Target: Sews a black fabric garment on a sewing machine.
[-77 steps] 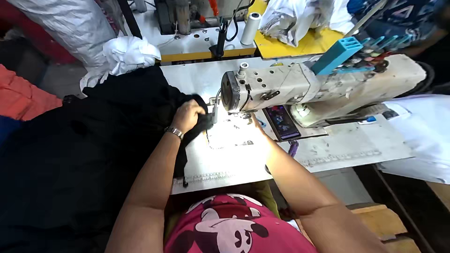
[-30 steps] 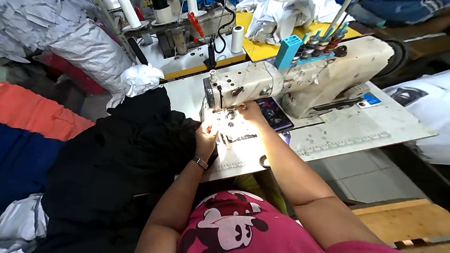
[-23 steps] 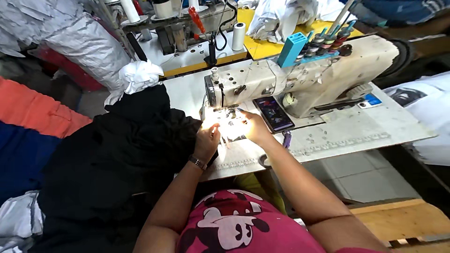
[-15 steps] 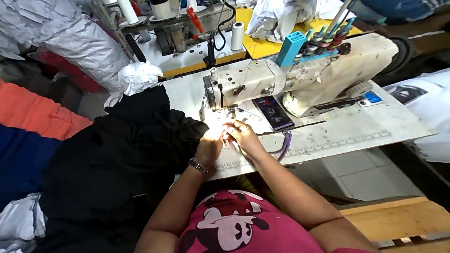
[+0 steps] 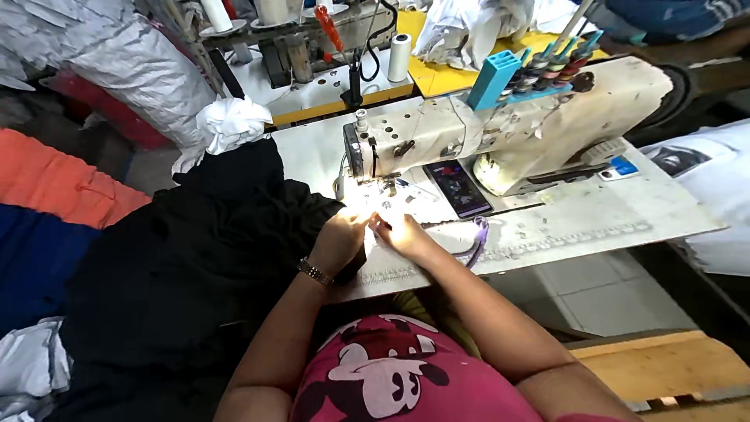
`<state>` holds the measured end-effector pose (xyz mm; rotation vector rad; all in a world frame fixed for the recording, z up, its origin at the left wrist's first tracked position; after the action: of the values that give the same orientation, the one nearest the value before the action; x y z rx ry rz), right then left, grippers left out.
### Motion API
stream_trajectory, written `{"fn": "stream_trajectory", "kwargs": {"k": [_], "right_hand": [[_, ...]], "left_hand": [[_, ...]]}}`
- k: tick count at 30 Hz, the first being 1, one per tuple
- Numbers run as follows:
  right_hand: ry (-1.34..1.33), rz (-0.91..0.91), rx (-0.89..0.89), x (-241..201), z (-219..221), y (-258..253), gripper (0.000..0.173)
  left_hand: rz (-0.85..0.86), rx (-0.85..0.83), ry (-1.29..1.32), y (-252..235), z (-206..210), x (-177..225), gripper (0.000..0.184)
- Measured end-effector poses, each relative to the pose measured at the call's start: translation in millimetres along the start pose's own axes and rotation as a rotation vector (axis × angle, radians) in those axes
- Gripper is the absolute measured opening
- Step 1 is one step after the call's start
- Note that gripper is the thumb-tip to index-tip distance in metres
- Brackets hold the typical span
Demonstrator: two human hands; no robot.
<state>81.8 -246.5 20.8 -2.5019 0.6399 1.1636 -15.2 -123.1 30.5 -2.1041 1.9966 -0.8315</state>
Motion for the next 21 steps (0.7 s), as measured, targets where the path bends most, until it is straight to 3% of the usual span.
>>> {"fn": "stream_trajectory", "kwargs": {"k": [4, 7, 9, 12, 17, 21], "right_hand": [[0.088, -0.014, 0.259, 12, -17, -14, 0.014], [0.13, 0.016, 0.368, 7, -21, -29, 0.018], [0.092, 0.115, 0.357, 6, -18, -38, 0.027], [0.028, 0.188, 0.31, 13, -5, -37, 0.024], [0.037, -0.047, 0.251, 10, 1, -17, 0.014], [0.178, 0.016, 0.323, 12, -24, -28, 0.016]], "left_hand": [[-0.136, 0.12, 0.0, 4, 3, -23, 0.017], [-0.149, 0.233, -0.01, 1, 8, -27, 0.015], [-0.146, 0.266, -0.017, 2, 13, -30, 0.015], [-0.142, 0.266, -0.039, 5, 16, -28, 0.013], [-0.13, 0.243, -0.087, 6, 19, -28, 0.014], [-0.137, 0.2, -0.075, 6, 22, -28, 0.019]]}}
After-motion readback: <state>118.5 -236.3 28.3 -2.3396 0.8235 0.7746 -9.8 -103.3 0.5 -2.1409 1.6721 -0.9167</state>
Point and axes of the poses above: each hand's wrist, its own y-axis away from the middle knuckle, its own z-axis out of the palm, x = y × z, the point moved 4 cm from there along -y, towards the middle knuckle, and after that the axes turned 6 degrees about -z, right-handed, at the moved point
